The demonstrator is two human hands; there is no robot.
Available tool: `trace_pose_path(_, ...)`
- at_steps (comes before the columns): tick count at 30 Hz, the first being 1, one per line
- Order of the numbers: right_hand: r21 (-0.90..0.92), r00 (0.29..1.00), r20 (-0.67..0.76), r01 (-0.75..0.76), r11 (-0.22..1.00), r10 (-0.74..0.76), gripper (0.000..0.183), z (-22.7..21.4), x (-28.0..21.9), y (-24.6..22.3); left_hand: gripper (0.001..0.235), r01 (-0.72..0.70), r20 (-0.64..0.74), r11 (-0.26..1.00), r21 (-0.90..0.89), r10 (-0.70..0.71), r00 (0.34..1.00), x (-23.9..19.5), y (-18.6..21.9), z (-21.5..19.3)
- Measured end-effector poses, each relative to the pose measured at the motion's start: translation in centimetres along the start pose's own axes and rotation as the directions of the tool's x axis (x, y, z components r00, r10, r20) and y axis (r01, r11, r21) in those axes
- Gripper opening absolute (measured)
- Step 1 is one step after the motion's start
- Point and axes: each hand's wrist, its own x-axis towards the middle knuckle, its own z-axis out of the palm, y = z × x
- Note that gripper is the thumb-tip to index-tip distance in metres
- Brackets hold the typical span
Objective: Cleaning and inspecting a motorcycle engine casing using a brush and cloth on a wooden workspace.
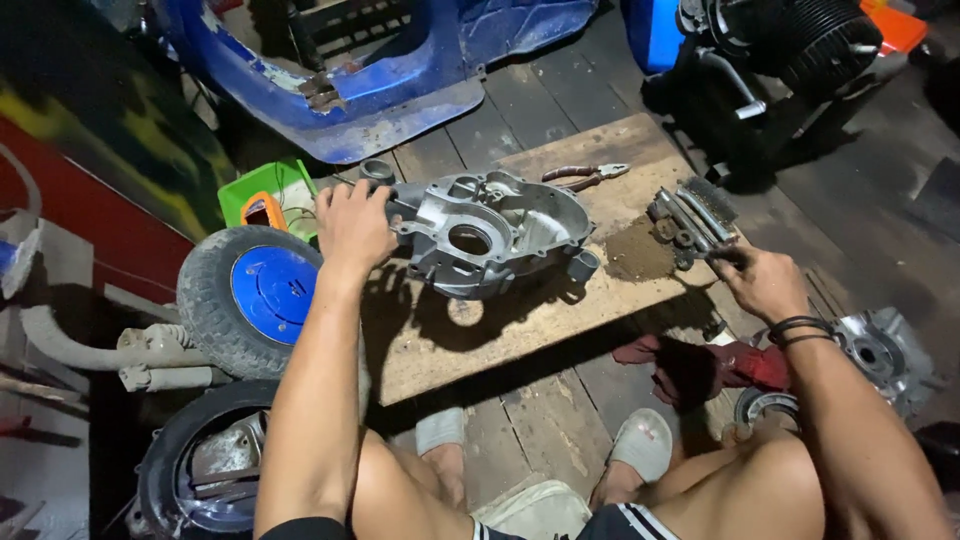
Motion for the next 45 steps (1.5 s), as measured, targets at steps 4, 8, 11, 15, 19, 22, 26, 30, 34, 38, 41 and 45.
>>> trace_pose_path(4, -0.048, 1.0, -0.003, 0.022, 0.999, -0.022, 0.033, 0.6, 0.3, 1.1, 0.046, -0.018, -0.042, 1.0, 0.024, 0.019, 0.999, -0.1, -0.2, 0.5)
trace_pose_path(8, -0.036, 0.999, 0.01, 0.037, 0.999, -0.036, 0.034, 0.9, 0.4, 1.7, 0.045, -0.024, -0.05, 0.999, 0.022, 0.025, 0.998, -0.1, -0.4, 0.8)
trace_pose_path(11, -0.017, 0.999, 0.047, 0.004, 1.0, -0.003, 0.033, 0.2, -0.2, 1.0, 0.045, -0.026, -0.066, 0.999, 0.023, 0.028, 0.997, -0.1, -0.3, 0.7)
trace_pose_path(15, -0.026, 0.999, 0.045, -0.001, 1.0, 0.003, 0.034, 0.0, -0.3, 1.0, 0.045, -0.025, -0.067, 1.0, 0.018, 0.026, 0.997, -0.1, -0.4, 1.0)
trace_pose_path(19, 0.001, 0.995, 0.091, -0.05, 0.999, 0.049, 0.034, -0.5, -0.7, 0.3, 0.048, -0.025, -0.042, 0.999, 0.032, 0.026, 0.999, -0.2, -0.3, 0.7)
trace_pose_path(22, -0.008, 0.999, 0.044, -0.018, 1.0, 0.018, 0.032, 0.1, -0.2, 1.0, 0.045, -0.016, -0.045, 1.0, 0.017, 0.016, 0.999, -0.1, -0.1, 0.2)
trace_pose_path(26, -0.019, 1.0, 0.016, 0.006, 1.0, -0.006, 0.034, 0.5, 0.0, 1.3, 0.046, -0.021, -0.057, 0.999, 0.025, 0.023, 0.998, -0.1, -0.3, 0.7)
trace_pose_path(30, 0.01, 0.999, -0.027, 0.028, 1.0, -0.027, 0.03, 0.2, -0.5, 0.8, 0.046, -0.038, -0.094, 0.999, 0.04, 0.041, 0.995, -0.1, -0.5, 1.1)
trace_pose_path(34, 0.001, 0.987, -0.119, 0.113, 0.994, -0.112, 0.03, 0.5, -0.1, 1.2, 0.044, -0.034, -0.088, 0.999, 0.022, 0.036, 0.995, 0.0, -0.5, 1.1)
trace_pose_path(38, 0.028, 0.993, -0.102, 0.069, 0.997, -0.066, 0.032, 0.0, -0.1, 0.5, 0.043, -0.034, -0.076, 0.999, 0.032, 0.036, 0.996, 0.1, -0.4, 0.8)
trace_pose_path(41, 0.016, 0.989, -0.13, 0.07, 0.997, -0.068, 0.033, 0.2, 0.0, 0.9, 0.043, -0.043, -0.079, 0.999, 0.014, 0.044, 0.996, 0.2, -0.5, 1.1)
trace_pose_path(45, -0.012, 0.977, -0.188, 0.102, 0.995, -0.102, 0.035, 0.3, 0.2, 1.1, 0.044, -0.021, -0.03, 1.0, -0.003, 0.021, 0.999, 0.4, -0.1, 0.3)
